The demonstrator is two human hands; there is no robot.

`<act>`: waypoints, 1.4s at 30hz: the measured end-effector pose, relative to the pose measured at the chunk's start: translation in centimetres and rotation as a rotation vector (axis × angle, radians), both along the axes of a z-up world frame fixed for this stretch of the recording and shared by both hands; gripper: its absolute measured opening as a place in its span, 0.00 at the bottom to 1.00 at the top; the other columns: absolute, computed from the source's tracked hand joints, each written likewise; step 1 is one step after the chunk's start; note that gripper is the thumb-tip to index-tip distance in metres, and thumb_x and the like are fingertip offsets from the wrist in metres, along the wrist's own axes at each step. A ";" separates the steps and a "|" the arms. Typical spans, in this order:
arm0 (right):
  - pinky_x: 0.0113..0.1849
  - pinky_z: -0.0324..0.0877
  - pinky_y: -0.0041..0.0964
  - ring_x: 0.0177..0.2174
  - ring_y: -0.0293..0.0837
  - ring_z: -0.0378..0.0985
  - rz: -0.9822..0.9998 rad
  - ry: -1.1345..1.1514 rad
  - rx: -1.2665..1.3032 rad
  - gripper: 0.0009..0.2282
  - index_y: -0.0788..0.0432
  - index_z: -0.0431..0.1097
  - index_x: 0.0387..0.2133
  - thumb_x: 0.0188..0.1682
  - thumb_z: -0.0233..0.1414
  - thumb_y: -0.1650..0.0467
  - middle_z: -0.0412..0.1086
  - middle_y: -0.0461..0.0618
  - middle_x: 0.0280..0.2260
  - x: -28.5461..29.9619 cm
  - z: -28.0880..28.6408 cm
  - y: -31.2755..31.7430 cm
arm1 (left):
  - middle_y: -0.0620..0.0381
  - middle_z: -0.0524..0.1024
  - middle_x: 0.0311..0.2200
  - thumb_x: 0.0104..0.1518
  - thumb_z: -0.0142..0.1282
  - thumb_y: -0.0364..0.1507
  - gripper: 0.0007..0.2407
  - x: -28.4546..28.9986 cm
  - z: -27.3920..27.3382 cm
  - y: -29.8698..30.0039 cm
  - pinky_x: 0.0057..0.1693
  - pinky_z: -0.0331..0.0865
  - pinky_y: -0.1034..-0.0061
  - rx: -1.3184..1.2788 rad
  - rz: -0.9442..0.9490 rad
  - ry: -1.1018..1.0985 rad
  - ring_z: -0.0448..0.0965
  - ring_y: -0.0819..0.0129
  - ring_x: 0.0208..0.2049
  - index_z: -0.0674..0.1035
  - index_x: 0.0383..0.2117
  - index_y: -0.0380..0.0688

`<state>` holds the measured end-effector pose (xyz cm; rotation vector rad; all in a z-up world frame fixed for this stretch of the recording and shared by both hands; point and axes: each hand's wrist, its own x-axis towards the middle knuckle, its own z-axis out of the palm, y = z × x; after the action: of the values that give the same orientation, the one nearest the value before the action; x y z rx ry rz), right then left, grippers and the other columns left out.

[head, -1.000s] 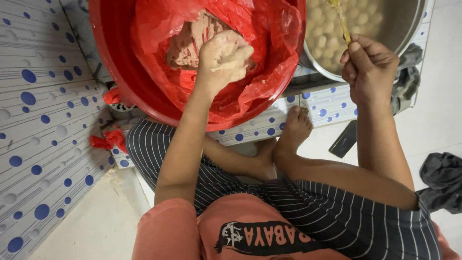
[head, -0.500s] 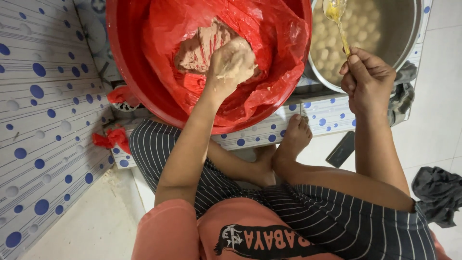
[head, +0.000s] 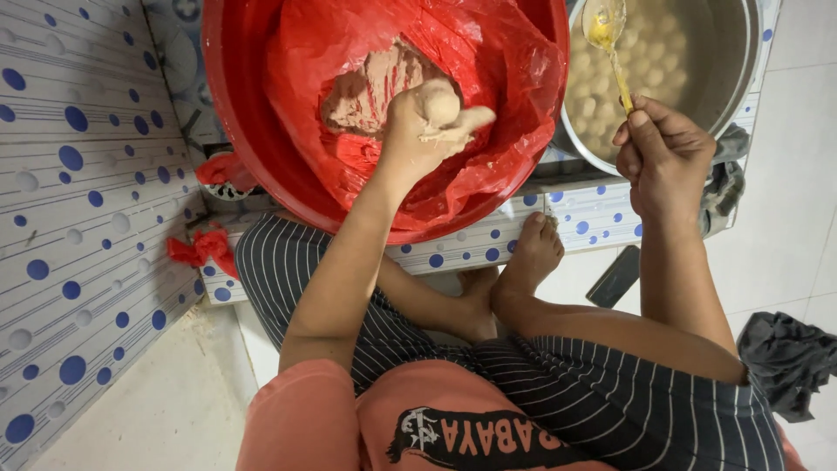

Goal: Forming meatballs by squeezing meat paste through the hand and scooping it into a pot of water with a spoon.

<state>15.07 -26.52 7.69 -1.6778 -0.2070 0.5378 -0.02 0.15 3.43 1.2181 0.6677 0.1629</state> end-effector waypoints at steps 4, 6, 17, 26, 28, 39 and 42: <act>0.21 0.56 0.25 0.16 0.33 0.59 0.061 -0.174 -0.057 0.08 0.65 0.73 0.53 0.64 0.52 0.75 0.72 0.54 0.29 -1.1 0.5 0.5 | 0.60 0.73 0.28 0.52 0.66 0.29 0.08 0.0 -2.2 0.1 0.38 0.79 0.76 -0.124 -0.080 -0.086 0.75 0.73 0.29 0.75 0.28 0.48; 0.21 0.59 0.26 0.16 0.34 0.61 0.087 -0.252 -0.083 0.09 0.68 0.72 0.54 0.64 0.52 0.75 0.73 0.55 0.30 -2.0 1.1 1.0 | 0.57 0.72 0.31 0.59 0.60 0.27 0.04 -0.1 -2.6 0.0 0.29 0.78 0.83 -0.223 -0.043 -0.245 0.75 0.73 0.27 0.77 0.30 0.43; 0.33 0.65 0.40 0.27 0.48 0.65 0.540 -1.044 -0.280 0.13 0.73 0.70 0.56 0.59 0.51 0.88 0.65 0.58 0.30 -6.6 4.1 4.8 | 0.57 0.82 0.33 0.45 0.73 0.17 0.14 0.3 -3.5 -0.6 0.49 0.81 0.79 0.166 0.018 -0.277 0.84 0.70 0.37 0.78 0.32 0.45; 0.27 0.63 0.39 0.25 0.47 0.63 0.648 -1.052 -0.319 0.16 0.75 0.67 0.57 0.56 0.49 0.90 0.63 0.58 0.31 -7.3 2.6 5.3 | 0.60 0.83 0.23 0.50 0.69 0.22 0.04 0.8 -4.0 -0.4 0.30 0.78 0.80 0.203 0.049 -0.128 0.83 0.74 0.25 0.84 0.25 0.45; 0.29 0.66 0.39 0.26 0.47 0.66 0.631 -0.990 -0.292 0.17 0.73 0.69 0.56 0.54 0.48 0.89 0.65 0.57 0.30 -7.7 2.1 5.7 | 0.62 0.83 0.25 0.50 0.68 0.20 0.06 1.1 -5.7 -0.6 0.32 0.79 0.80 0.176 0.061 -0.066 0.83 0.75 0.28 0.85 0.29 0.47; 0.11 0.53 0.23 0.09 0.27 0.57 0.175 0.234 -0.022 0.09 0.76 0.73 0.41 0.52 0.47 0.82 0.63 0.55 0.16 -5.2 -0.3 3.4 | 0.54 0.77 0.18 0.47 0.66 0.33 0.05 1.6 -15.7 -0.6 0.39 0.78 0.56 0.947 -0.118 0.255 0.84 0.49 0.29 0.80 0.26 0.55; 0.14 0.49 0.25 0.10 0.30 0.53 0.107 -0.106 -0.127 0.10 0.71 0.71 0.20 0.53 0.52 0.81 0.55 0.50 0.09 -2.2 -2.0 1.1 | 0.54 0.76 0.18 0.50 0.68 0.36 0.09 1.5 -16.8 0.0 0.36 0.77 0.59 0.925 -0.064 0.127 0.83 0.46 0.28 0.78 0.23 0.53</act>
<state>12.82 -25.42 5.72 -1.8280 -0.3469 0.5517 1.43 0.15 -13.40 2.1481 0.6791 0.3669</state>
